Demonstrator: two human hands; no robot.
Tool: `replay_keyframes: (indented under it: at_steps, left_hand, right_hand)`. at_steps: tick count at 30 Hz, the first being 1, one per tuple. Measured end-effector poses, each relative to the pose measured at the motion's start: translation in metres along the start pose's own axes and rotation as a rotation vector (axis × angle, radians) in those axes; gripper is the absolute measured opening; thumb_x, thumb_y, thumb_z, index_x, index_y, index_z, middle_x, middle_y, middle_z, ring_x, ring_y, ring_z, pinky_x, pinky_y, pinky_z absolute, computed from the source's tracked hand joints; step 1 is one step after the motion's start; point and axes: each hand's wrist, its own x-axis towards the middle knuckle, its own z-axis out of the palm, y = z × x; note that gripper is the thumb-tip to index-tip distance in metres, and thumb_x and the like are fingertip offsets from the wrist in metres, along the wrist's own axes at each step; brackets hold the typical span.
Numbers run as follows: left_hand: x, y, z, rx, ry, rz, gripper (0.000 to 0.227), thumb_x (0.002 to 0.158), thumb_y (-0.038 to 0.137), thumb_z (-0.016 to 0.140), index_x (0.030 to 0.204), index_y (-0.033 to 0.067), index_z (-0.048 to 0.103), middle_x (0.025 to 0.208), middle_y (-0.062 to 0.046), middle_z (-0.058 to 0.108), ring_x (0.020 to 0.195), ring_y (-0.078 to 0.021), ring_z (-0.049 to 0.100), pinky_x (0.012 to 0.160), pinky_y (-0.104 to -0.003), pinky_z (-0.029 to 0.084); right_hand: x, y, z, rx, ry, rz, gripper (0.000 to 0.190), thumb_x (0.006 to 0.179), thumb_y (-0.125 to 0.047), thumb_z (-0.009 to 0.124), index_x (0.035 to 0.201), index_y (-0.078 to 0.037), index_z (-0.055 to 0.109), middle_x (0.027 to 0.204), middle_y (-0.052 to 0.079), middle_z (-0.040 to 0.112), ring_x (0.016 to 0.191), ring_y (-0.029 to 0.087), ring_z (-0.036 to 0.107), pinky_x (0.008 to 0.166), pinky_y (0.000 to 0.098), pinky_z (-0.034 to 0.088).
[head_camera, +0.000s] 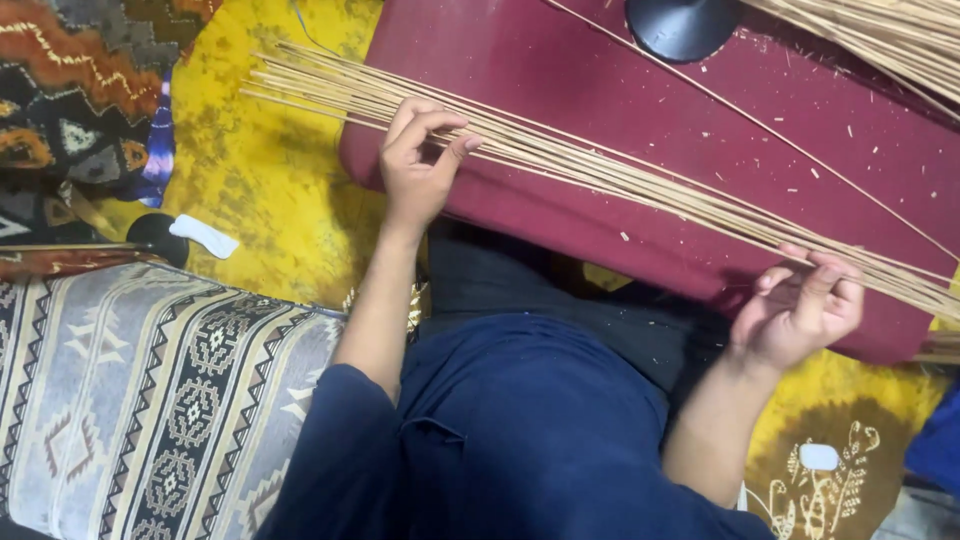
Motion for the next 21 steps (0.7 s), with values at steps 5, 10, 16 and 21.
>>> replay_keyframes:
  at_steps: [5,10,16,21]
  left_hand:
    - [-0.022,-0.013,0.018,-0.666,0.074,-0.181,0.036,0.093,-0.007,0.074,0.122,0.0058,0.057,0.111,-0.008,0.059,0.106,-0.0216,0.065,0.101,-0.033,0.057]
    - [-0.032,-0.007,0.045,-0.901,0.221,-0.428,0.086,0.094,0.003,0.08,0.16,0.0115,0.025,0.102,-0.015,0.071,0.097,-0.0264,0.074,0.083,-0.03,0.062]
    - [-0.059,0.027,0.108,-0.789,0.011,-0.608,0.026,0.094,0.005,0.076,0.115,-0.0043,0.063,0.1,-0.022,0.075,0.09,-0.0276,0.079,0.076,-0.031,0.069]
    - [-0.073,0.035,0.13,-0.778,-0.209,-0.67,0.025,0.093,0.005,0.079,0.111,-0.0059,0.067,0.102,-0.025,0.075,0.089,-0.0247,0.079,0.078,-0.03,0.069]
  right_hand:
    - [-0.023,0.005,-0.012,0.0,-0.006,0.012,0.015,0.111,-0.021,0.062,0.11,-0.007,0.059,0.103,0.015,0.071,0.077,0.015,0.07,0.056,0.017,0.051]
    - [-0.043,0.013,-0.01,-0.027,-0.028,0.018,0.016,0.111,-0.018,0.059,0.109,-0.003,0.062,0.103,0.019,0.073,0.064,0.012,0.067,0.047,0.0164,0.049]
    - [-0.05,0.044,-0.004,0.069,0.057,0.059,0.022,0.105,-0.019,0.061,0.102,0.003,0.059,0.097,0.038,0.07,0.041,0.016,0.062,0.036,0.0187,0.042]
    - [-0.049,0.041,0.002,0.051,0.035,0.056,0.023,0.106,-0.017,0.06,0.102,0.005,0.06,0.096,0.038,0.069,0.043,0.02,0.064,0.037,0.0208,0.044]
